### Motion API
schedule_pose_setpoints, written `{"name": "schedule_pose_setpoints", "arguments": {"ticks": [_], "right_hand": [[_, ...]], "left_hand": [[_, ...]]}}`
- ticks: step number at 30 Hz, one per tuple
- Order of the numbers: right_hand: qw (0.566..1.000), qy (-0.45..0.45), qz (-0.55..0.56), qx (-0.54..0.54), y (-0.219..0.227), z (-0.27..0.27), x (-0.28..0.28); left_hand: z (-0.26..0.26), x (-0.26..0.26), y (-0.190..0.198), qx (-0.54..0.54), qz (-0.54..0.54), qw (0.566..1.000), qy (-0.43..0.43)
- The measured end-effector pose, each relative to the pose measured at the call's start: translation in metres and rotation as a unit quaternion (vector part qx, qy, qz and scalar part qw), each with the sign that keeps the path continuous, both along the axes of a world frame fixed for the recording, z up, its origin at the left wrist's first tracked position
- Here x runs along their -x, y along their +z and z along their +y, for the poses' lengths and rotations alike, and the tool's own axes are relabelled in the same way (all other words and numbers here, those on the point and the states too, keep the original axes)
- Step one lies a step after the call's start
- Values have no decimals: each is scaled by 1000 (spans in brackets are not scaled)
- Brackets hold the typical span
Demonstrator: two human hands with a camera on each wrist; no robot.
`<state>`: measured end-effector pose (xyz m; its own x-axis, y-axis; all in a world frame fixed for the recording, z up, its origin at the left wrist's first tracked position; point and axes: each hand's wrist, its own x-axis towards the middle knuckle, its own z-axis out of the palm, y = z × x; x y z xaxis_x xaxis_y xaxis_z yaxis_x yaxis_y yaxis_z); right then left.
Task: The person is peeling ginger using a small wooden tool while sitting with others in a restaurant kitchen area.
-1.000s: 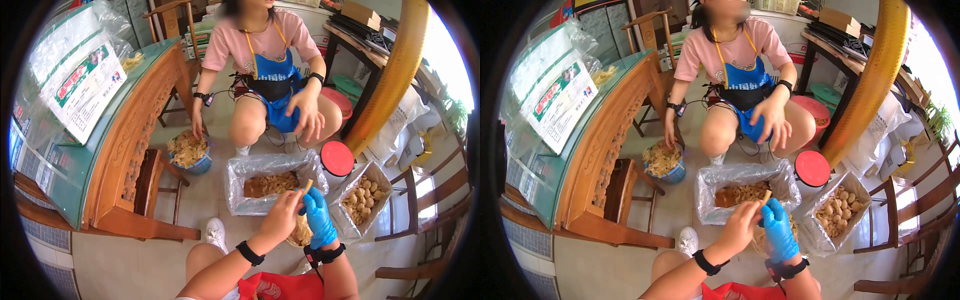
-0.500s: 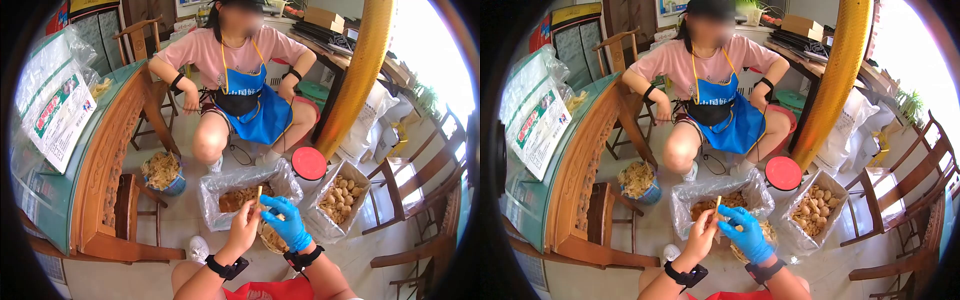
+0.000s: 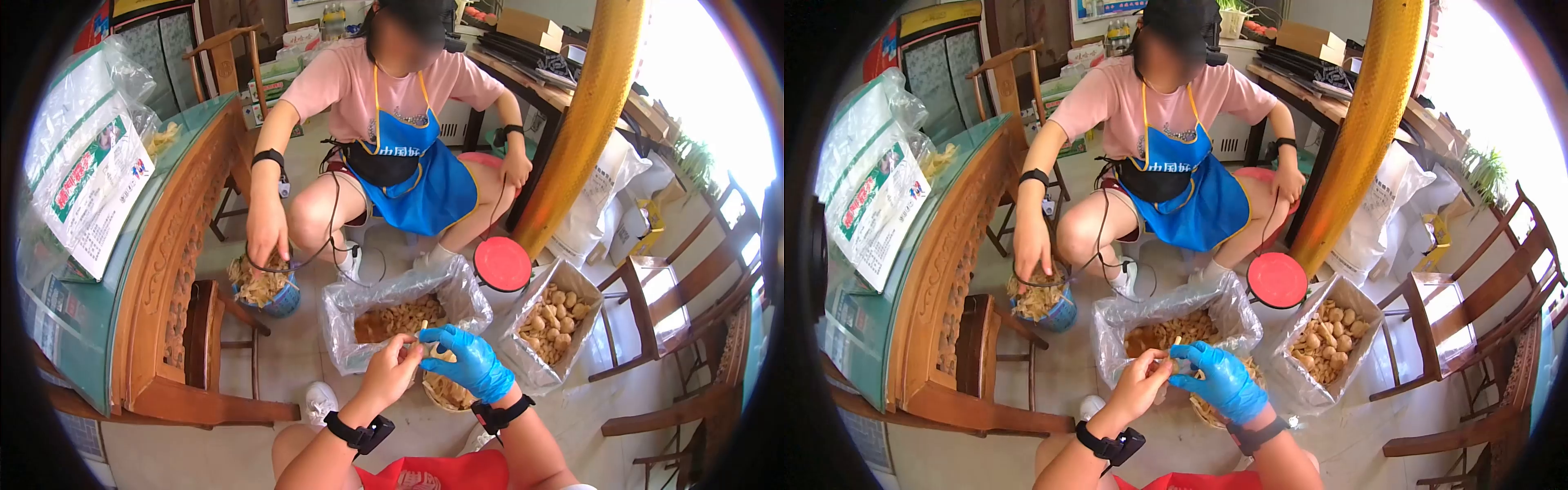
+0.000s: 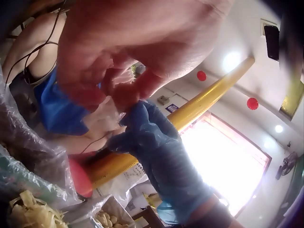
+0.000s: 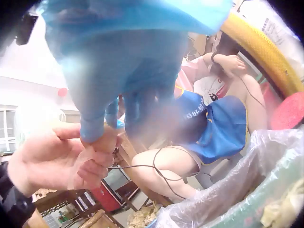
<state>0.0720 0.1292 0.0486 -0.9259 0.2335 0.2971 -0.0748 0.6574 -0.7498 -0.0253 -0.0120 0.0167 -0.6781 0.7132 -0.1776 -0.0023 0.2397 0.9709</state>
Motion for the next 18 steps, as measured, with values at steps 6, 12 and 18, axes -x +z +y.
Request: {"name": "schedule_pose_setpoints", "arguments": {"ticks": [6,12,18], "right_hand": [[997,12,15,-74,3,-7,2],[996,0,-25,-82,-8,-6,1],[999,32,-33,-1,-8,-9,2]], "left_hand": [[-6,-5,-1,17,33,999,18],[0,-3,-13,55,123,990,39],[-1,-3,7,54,95,994,10]]}}
